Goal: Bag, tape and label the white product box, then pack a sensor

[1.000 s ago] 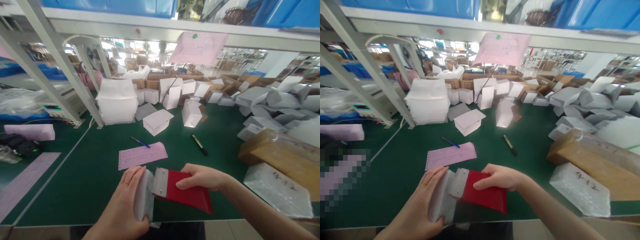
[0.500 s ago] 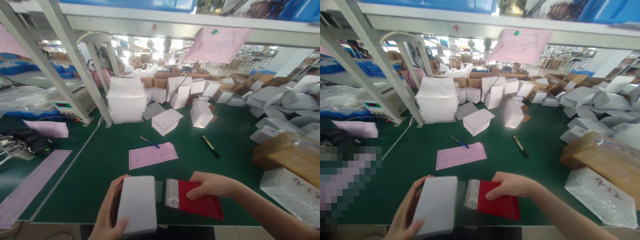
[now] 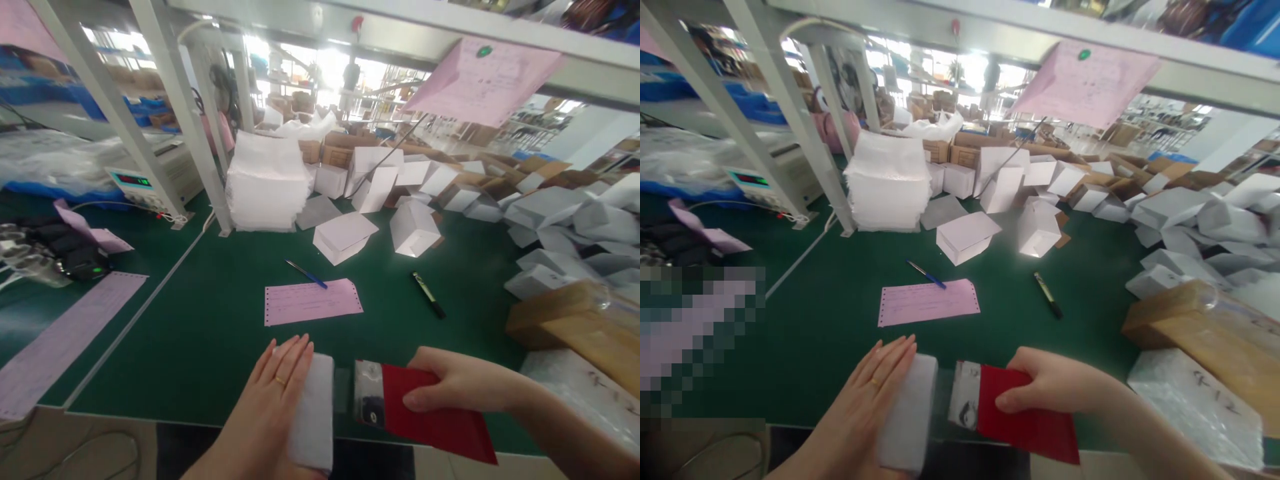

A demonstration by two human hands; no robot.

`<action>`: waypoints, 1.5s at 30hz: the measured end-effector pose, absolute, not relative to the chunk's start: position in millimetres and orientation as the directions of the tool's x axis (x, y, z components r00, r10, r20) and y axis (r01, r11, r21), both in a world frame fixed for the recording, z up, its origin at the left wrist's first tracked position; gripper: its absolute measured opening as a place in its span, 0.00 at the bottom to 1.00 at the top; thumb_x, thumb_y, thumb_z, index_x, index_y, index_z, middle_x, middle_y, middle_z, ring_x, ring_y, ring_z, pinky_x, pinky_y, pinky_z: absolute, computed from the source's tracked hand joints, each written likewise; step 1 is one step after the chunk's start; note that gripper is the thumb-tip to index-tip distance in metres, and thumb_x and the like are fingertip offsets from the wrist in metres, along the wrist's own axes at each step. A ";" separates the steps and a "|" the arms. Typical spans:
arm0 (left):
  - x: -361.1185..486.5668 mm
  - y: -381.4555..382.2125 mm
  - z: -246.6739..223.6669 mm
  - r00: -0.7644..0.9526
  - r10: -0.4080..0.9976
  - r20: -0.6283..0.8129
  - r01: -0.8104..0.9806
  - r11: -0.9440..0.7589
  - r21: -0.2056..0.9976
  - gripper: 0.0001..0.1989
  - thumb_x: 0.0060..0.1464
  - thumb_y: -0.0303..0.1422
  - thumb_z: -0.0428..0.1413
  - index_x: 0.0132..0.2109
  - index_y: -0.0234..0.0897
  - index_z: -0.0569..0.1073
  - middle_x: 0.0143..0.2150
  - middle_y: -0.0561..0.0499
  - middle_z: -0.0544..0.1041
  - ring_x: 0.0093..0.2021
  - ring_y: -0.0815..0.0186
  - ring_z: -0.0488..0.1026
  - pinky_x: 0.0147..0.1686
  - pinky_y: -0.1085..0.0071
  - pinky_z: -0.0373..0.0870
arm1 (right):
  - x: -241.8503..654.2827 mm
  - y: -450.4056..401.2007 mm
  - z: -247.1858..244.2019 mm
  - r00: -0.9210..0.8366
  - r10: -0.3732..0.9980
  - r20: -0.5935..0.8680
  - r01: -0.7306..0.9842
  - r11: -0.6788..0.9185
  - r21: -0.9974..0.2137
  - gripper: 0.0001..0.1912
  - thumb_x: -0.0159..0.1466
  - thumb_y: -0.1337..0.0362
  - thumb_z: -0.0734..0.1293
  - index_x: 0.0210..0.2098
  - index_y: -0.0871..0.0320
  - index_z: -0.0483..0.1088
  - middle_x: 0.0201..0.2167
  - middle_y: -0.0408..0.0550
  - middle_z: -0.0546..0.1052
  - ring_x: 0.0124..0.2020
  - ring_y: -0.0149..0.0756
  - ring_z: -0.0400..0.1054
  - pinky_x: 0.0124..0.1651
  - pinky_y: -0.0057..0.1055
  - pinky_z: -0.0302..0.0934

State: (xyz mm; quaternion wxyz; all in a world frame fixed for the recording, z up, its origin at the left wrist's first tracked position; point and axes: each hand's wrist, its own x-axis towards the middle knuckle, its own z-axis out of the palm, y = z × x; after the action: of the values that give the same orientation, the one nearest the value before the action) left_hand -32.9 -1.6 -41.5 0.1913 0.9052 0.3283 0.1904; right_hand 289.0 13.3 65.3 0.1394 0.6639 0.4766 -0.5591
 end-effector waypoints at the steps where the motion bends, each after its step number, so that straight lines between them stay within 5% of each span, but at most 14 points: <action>1: -29.5 -0.6 -44.9 0.717 0.667 0.202 0.537 -0.714 0.450 0.74 0.33 0.51 0.74 0.76 0.32 0.40 0.73 0.29 0.62 0.71 0.34 0.62 0.69 0.33 0.59 | 287.4 9.8 73.3 -0.057 0.478 -0.877 0.776 -0.532 -0.340 0.33 0.51 0.39 0.73 0.42 0.61 0.72 0.41 0.54 0.82 0.39 0.44 0.76 0.32 0.27 0.59; 10: -27.7 1.3 -51.7 0.740 0.655 0.151 0.560 -0.725 0.400 0.67 0.39 0.49 0.70 0.74 0.34 0.38 0.70 0.29 0.66 0.68 0.35 0.66 0.67 0.32 0.63 | 268.1 -2.2 144.2 -0.036 0.579 -0.814 0.898 -0.338 -0.281 0.29 0.56 0.38 0.66 0.40 0.56 0.74 0.41 0.53 0.80 0.40 0.50 0.76 0.37 0.34 0.64; 21: -27.4 3.2 -43.4 0.760 0.640 0.112 0.573 -0.741 0.351 0.62 0.44 0.48 0.67 0.74 0.30 0.40 0.68 0.29 0.69 0.67 0.37 0.67 0.67 0.31 0.63 | 297.9 14.3 30.6 -0.247 0.436 -0.865 0.721 -0.514 -0.465 0.17 0.60 0.51 0.73 0.28 0.60 0.72 0.30 0.45 0.78 0.29 0.32 0.69 0.30 0.24 0.56; 27: -4.7 9.0 -21.1 0.818 0.573 -0.053 0.547 -0.744 0.384 0.57 0.41 0.40 0.67 0.73 0.25 0.52 0.71 0.26 0.64 0.71 0.34 0.61 0.71 0.28 0.50 | 270.2 34.1 30.4 -0.267 0.446 -0.854 0.758 -0.451 -0.472 0.16 0.62 0.56 0.73 0.24 0.59 0.71 0.25 0.42 0.75 0.27 0.32 0.67 0.30 0.27 0.57; 31: 16.0 9.3 -10.0 0.854 0.515 -0.072 0.493 -0.756 0.430 0.56 0.40 0.29 0.61 0.75 0.23 0.49 0.71 0.22 0.62 0.71 0.32 0.60 0.69 0.30 0.56 | 263.4 37.7 39.7 -0.241 0.497 -0.834 0.786 -0.404 -0.468 0.18 0.62 0.56 0.74 0.22 0.58 0.70 0.21 0.40 0.72 0.23 0.31 0.64 0.25 0.28 0.53; 39: -29.1 0.9 -38.4 0.647 0.727 0.230 0.362 -0.558 0.747 0.66 0.43 0.34 0.70 0.76 0.50 0.33 0.76 0.35 0.52 0.75 0.32 0.49 0.65 0.26 0.59 | 269.6 48.8 74.8 -0.500 0.438 -0.747 0.610 -0.433 -0.663 0.20 0.60 0.47 0.74 0.30 0.60 0.73 0.26 0.41 0.76 0.25 0.29 0.68 0.30 0.24 0.59; 45: -53.6 0.0 -43.0 0.680 0.709 0.185 0.368 -0.548 0.751 0.68 0.41 0.33 0.73 0.76 0.50 0.35 0.75 0.36 0.51 0.74 0.34 0.51 0.68 0.35 0.61 | 233.9 59.8 89.6 -0.394 0.372 -0.841 0.724 -0.438 -0.533 0.16 0.62 0.52 0.73 0.28 0.59 0.73 0.23 0.41 0.75 0.22 0.28 0.66 0.28 0.22 0.59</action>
State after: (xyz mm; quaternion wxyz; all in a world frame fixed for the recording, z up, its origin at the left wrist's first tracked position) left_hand -53.6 0.0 -43.0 0.3529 0.8459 0.3184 0.2420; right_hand 233.9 59.8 89.6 0.1340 0.5341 0.5130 -0.6585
